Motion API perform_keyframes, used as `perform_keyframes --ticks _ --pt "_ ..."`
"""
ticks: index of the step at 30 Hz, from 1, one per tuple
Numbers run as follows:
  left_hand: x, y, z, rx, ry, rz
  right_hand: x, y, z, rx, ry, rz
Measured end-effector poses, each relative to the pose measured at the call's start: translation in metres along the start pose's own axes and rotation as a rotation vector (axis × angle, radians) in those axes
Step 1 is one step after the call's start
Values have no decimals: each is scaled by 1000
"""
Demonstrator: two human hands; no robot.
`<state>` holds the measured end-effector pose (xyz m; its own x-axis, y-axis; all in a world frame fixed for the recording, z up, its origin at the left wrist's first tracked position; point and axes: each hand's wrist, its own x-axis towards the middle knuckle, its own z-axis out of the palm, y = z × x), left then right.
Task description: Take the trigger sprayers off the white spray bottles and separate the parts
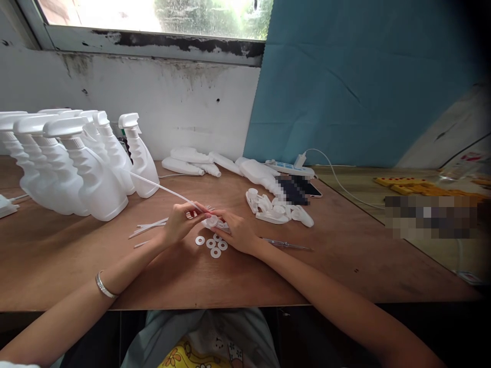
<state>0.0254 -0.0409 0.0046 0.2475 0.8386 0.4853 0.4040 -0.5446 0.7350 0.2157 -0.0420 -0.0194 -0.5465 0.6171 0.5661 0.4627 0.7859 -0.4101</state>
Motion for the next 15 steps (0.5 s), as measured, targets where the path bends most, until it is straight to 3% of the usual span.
perform_keyframes --ticks 15 --pt "6 15 5 316 -36 261 -2 5 7 -19 34 6"
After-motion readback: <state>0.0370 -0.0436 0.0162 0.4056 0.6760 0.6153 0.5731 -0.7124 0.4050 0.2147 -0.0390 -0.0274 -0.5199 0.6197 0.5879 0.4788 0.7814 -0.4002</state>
